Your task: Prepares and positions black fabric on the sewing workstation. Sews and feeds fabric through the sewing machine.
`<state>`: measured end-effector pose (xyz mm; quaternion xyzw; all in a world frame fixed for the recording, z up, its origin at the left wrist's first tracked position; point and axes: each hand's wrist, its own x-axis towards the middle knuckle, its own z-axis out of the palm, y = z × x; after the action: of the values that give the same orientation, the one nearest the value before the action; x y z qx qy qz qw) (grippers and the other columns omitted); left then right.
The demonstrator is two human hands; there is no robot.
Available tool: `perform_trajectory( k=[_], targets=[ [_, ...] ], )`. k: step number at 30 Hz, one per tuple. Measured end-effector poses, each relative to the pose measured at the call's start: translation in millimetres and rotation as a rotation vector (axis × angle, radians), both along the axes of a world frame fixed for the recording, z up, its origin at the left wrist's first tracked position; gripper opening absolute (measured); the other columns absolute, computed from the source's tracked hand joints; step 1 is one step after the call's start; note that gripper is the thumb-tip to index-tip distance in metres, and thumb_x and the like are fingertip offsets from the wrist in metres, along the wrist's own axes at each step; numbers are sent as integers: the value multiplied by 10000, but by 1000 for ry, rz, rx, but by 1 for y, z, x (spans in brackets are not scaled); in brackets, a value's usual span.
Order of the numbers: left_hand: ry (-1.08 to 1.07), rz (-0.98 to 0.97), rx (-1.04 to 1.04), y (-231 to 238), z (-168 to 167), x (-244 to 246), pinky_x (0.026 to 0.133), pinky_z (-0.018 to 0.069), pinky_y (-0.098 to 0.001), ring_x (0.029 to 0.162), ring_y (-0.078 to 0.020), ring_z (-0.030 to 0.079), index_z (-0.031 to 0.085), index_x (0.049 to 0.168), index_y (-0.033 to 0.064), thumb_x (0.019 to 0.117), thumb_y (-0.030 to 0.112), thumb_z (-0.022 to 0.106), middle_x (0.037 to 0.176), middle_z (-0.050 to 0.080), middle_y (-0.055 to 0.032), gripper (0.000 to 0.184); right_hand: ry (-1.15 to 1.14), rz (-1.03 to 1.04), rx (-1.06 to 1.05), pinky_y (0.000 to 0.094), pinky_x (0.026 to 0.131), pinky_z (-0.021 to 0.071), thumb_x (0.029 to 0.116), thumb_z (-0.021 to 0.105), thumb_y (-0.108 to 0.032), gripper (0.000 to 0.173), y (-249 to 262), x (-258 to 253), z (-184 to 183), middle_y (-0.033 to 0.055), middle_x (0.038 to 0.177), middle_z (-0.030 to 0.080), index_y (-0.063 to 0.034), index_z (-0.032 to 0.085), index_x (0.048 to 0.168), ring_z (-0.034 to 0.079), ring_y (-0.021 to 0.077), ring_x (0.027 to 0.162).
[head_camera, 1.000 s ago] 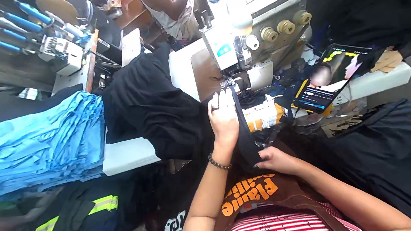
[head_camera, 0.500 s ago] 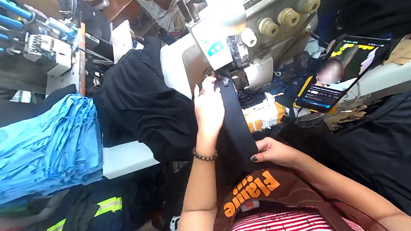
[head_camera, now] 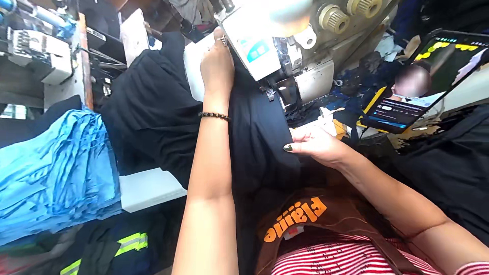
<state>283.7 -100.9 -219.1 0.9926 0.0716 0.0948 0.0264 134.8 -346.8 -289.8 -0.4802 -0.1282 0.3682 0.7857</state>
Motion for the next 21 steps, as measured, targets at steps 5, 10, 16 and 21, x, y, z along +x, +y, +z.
perform_trajectory(
  k=[5, 10, 16, 21],
  targets=[
    [-266, -47, 65, 22, -8, 16, 1128, 382, -511, 1268, -394, 597, 493, 1433, -37, 981, 61, 471, 1284, 656, -253, 463, -31, -9, -21, 228, 720, 561, 919, 668, 33, 116, -5, -10, -3, 6, 809, 697, -37, 720, 844, 645, 48, 753],
    [-588, -115, -301, 17, -8, -84, 1121, 415, -430, 1286, -320, 574, 619, 1312, -51, 1013, 132, 521, 1313, 643, -223, 363, -129, -11, -89, 219, 773, 568, 938, 640, 37, 115, -18, -33, -12, -4, 873, 717, -20, 739, 957, 659, 35, 821],
    [-381, -220, -958, -79, -78, -286, 902, 575, -323, 1056, -144, 658, 561, 1271, -17, 997, 58, 612, 1206, 640, -95, 289, -140, -146, -170, 178, 695, 533, 939, 609, 81, 208, -16, -58, -24, 16, 956, 741, -10, 739, 1073, 636, 18, 770],
    [-150, -90, -1318, -90, -116, -312, 873, 575, -289, 1007, -116, 662, 560, 1341, 28, 956, 75, 666, 1161, 658, -59, 402, -177, -213, -168, 240, 631, 575, 938, 616, 78, 310, -22, -89, -21, 77, 912, 717, -74, 591, 1207, 674, 94, 719]
  ],
)
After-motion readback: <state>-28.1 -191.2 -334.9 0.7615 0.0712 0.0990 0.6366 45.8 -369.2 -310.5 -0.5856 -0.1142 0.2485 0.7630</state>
